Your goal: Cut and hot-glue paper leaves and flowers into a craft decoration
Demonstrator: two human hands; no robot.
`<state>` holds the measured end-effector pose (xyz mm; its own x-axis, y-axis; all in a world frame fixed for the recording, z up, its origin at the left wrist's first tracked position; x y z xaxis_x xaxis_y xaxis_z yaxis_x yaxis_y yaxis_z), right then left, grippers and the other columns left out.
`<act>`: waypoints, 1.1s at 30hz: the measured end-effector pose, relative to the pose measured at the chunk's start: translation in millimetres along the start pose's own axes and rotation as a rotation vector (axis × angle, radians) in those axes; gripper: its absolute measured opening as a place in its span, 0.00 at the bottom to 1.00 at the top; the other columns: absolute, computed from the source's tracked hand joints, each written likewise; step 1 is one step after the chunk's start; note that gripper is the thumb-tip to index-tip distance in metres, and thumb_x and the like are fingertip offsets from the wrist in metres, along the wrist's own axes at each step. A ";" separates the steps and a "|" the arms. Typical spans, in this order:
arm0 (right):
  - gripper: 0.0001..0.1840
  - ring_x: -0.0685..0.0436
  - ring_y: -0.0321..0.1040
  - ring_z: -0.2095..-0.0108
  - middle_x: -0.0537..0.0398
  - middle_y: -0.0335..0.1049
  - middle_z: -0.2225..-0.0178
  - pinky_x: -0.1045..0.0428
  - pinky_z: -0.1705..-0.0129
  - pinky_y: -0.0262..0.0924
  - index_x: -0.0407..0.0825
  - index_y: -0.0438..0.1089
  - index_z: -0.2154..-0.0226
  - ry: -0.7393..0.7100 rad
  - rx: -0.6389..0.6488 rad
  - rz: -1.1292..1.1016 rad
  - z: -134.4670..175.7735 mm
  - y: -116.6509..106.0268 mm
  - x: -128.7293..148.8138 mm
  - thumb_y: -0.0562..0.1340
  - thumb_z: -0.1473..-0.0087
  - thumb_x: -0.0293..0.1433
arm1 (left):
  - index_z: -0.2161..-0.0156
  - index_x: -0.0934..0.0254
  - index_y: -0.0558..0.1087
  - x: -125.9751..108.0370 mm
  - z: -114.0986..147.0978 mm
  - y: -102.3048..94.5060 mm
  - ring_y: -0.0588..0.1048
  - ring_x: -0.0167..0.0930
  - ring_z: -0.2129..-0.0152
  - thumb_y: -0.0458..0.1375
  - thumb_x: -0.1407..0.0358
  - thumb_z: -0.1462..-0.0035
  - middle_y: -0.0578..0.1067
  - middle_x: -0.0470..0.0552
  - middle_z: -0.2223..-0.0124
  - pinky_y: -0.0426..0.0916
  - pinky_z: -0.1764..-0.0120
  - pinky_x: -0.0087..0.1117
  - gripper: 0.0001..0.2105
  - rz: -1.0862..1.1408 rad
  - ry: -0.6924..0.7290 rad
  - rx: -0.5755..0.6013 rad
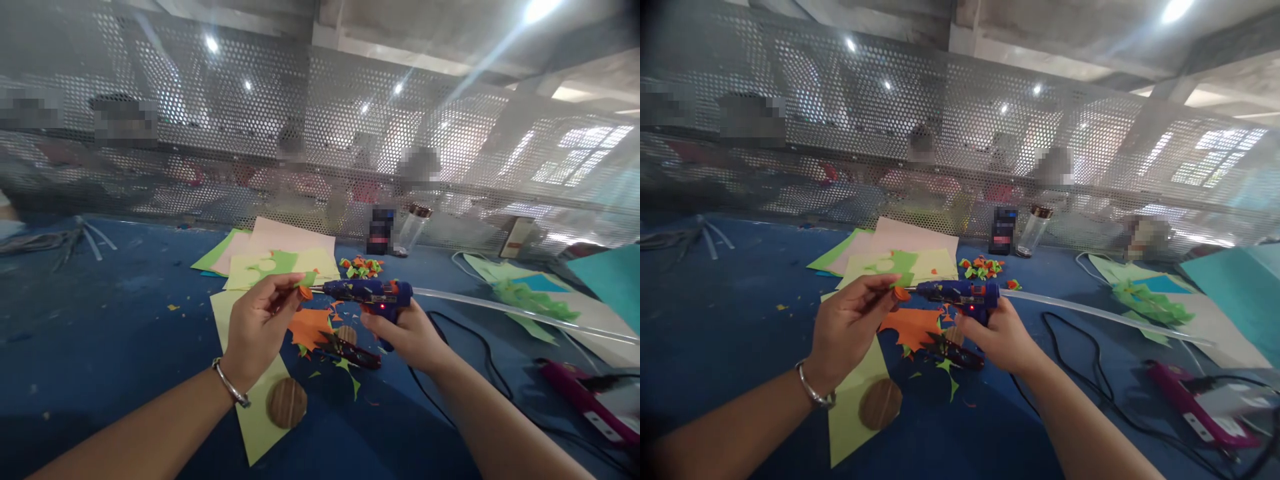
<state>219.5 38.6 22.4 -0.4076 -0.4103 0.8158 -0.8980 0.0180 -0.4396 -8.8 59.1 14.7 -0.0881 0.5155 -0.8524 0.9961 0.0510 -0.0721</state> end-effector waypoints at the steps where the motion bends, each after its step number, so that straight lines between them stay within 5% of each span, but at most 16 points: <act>1: 0.11 0.51 0.56 0.79 0.60 0.59 0.82 0.54 0.76 0.55 0.49 0.68 0.77 -0.007 -0.003 0.013 0.2 0.1 0.2 0.63 0.48 0.37 | 0.55 0.60 0.78 -0.9 0.4 0.0 0.81 0.30 0.67 0.63 0.63 0.42 0.82 0.49 0.62 0.78 0.62 0.31 0.10 -0.011 0.007 0.005; 16: 0.09 0.50 0.56 0.78 0.60 0.60 0.81 0.54 0.75 0.56 0.48 0.74 0.69 -0.010 -0.006 0.059 2.6 0.8 -5.6 0.62 0.45 0.36 | 0.54 0.58 0.73 -2.5 1.8 1.4 0.79 0.28 0.69 0.62 0.68 0.42 0.79 0.48 0.61 0.77 0.63 0.30 0.10 0.015 0.049 0.032; 33: 0.11 0.47 0.61 0.76 0.59 0.60 0.82 0.53 0.72 0.57 0.49 0.72 0.74 -0.027 0.007 0.103 2.1 -0.2 -3.6 0.61 0.44 0.35 | 0.54 0.58 0.72 -0.6 2.0 1.6 0.79 0.29 0.67 0.62 0.68 0.42 0.79 0.48 0.61 0.77 0.63 0.31 0.10 0.036 0.054 0.022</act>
<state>221.5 38.2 18.7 -0.4925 -0.4314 0.7559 -0.8505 0.0544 -0.5231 -7.1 57.2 14.1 -0.0517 0.5618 -0.8257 0.9985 0.0129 -0.0537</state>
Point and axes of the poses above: each hand's wrist, its own z-axis away from the middle knuckle, its own y-axis out of the palm, x = y × z, the point moved 3 cm from there along -z, towards the middle knuckle
